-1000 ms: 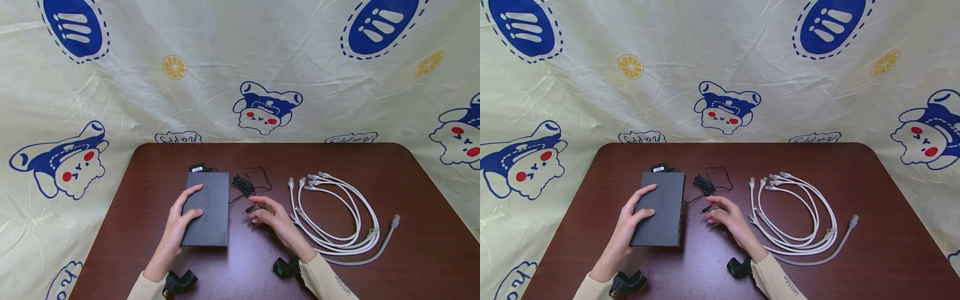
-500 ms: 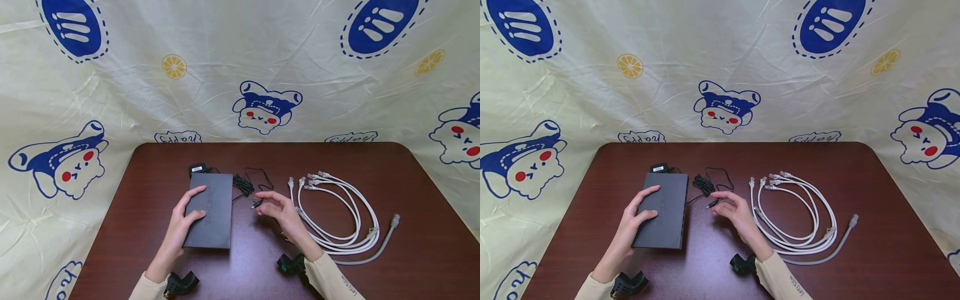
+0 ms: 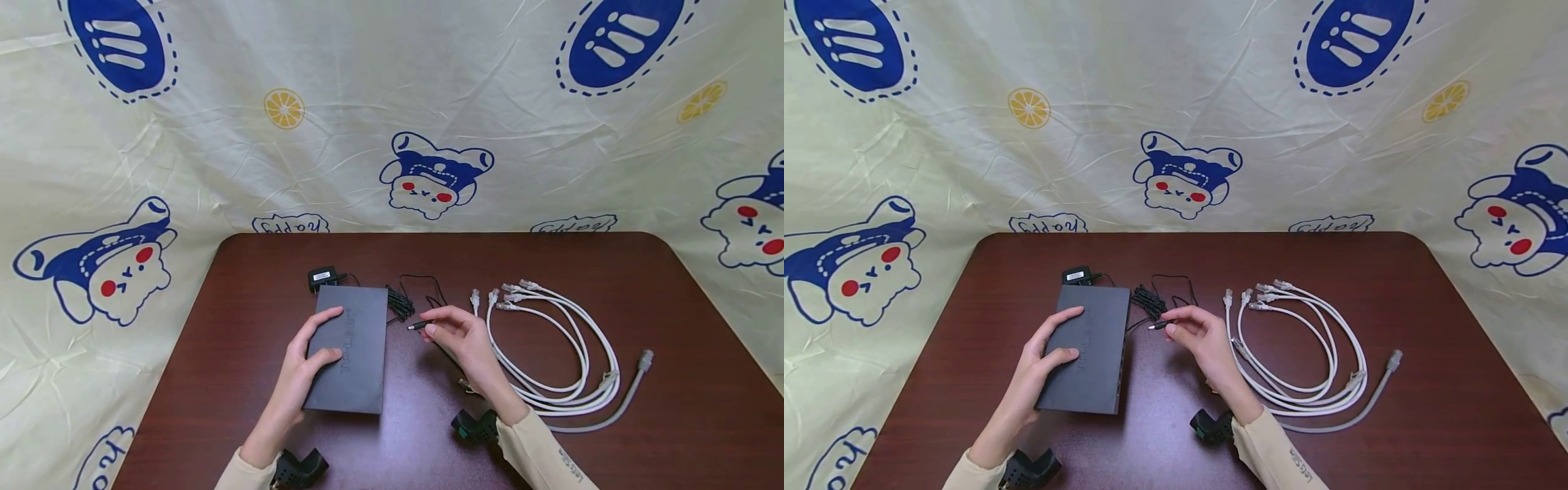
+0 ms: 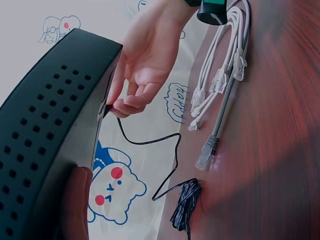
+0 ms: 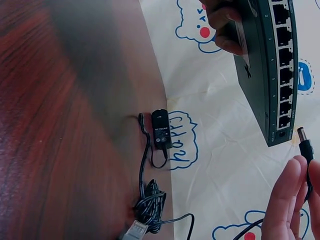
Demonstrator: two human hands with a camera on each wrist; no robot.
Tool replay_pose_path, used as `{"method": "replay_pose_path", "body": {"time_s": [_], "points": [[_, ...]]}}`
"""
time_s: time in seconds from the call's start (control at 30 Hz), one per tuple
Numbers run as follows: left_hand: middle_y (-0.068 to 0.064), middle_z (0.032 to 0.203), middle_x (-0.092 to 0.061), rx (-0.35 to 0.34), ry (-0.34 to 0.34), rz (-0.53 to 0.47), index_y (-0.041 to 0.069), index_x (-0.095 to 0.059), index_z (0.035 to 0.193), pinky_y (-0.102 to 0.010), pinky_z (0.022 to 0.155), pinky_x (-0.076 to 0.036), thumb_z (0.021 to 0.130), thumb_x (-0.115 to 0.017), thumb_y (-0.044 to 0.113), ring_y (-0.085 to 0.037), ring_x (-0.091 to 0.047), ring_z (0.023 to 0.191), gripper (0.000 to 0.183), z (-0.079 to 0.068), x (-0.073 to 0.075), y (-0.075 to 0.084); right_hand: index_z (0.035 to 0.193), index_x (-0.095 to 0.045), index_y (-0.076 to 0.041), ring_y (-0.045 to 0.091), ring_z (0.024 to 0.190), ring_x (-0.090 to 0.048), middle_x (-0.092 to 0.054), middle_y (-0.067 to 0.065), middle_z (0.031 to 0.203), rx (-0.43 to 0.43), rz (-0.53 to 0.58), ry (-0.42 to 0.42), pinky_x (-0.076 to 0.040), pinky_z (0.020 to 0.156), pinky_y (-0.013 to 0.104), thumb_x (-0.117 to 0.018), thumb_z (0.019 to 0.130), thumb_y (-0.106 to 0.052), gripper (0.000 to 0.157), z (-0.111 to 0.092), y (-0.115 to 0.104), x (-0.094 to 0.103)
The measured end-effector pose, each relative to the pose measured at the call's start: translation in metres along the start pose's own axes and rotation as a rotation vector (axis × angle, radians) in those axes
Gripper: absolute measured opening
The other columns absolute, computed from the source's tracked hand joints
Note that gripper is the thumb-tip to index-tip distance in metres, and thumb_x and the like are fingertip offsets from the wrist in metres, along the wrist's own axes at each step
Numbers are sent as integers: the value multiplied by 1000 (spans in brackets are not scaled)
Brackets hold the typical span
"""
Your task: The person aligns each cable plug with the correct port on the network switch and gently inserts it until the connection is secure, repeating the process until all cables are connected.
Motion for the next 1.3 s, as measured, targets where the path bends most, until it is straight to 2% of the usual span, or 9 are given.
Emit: {"method": "replay_pose_path", "body": {"time_s": [0.23,0.5,0.7,0.93,1.13,1.3], "points": [[-7,130,-43,-12,-2,29,27,-54,133,-44,78,-42,85,-57,4,-30,-43,107,53,-1,-3,2,106,-53,22,20,76,-68,-68,10,89,19,-15,12,-54,72,36,-60,89,6,25,5,-4,-4],[-9,129,-43,4,-16,-8,28,-54,133,-45,70,-46,86,-56,4,-34,-47,103,53,-4,-6,2,102,-56,20,18,72,-68,-69,6,83,61,-9,74,-55,69,36,-61,86,9,20,13,-9,-10],[-9,130,-42,-1,-27,-10,27,-53,134,-44,74,-45,86,-56,4,-33,-44,106,53,-5,-7,3,101,-58,18,16,69,-67,-68,6,79,72,-25,122,-54,65,31,-62,86,9,17,17,-10,-13],[-8,129,-45,-4,-23,-4,29,-54,133,-45,71,-47,85,-57,4,-34,-47,103,54,-5,-9,4,101,-60,17,12,68,-66,-66,20,82,84,-49,138,-53,62,25,-62,87,8,18,21,-12,-17],[-9,128,-45,-10,-28,0,29,-54,133,-45,72,-46,85,-57,4,-34,-47,104,54,-6,-11,5,101,-60,16,11,68,-66,-67,16,80,92,-49,150,-52,61,25,-63,86,7,18,21,-13,-20],[-9,130,-43,-6,-38,18,30,-52,134,-44,72,-46,87,-56,4,-34,-47,103,54,-6,-12,4,100,-61,16,11,67,-66,-65,25,83,105,-66,165,-52,61,25,-60,86,11,15,21,-13,-23]]}}
Point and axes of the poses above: each hand's wrist, its own z-axis towards the middle knuckle, its own x-axis out of the back of the hand, y = z × x, the point moved 4 cm from there along z, towards the middle knuckle
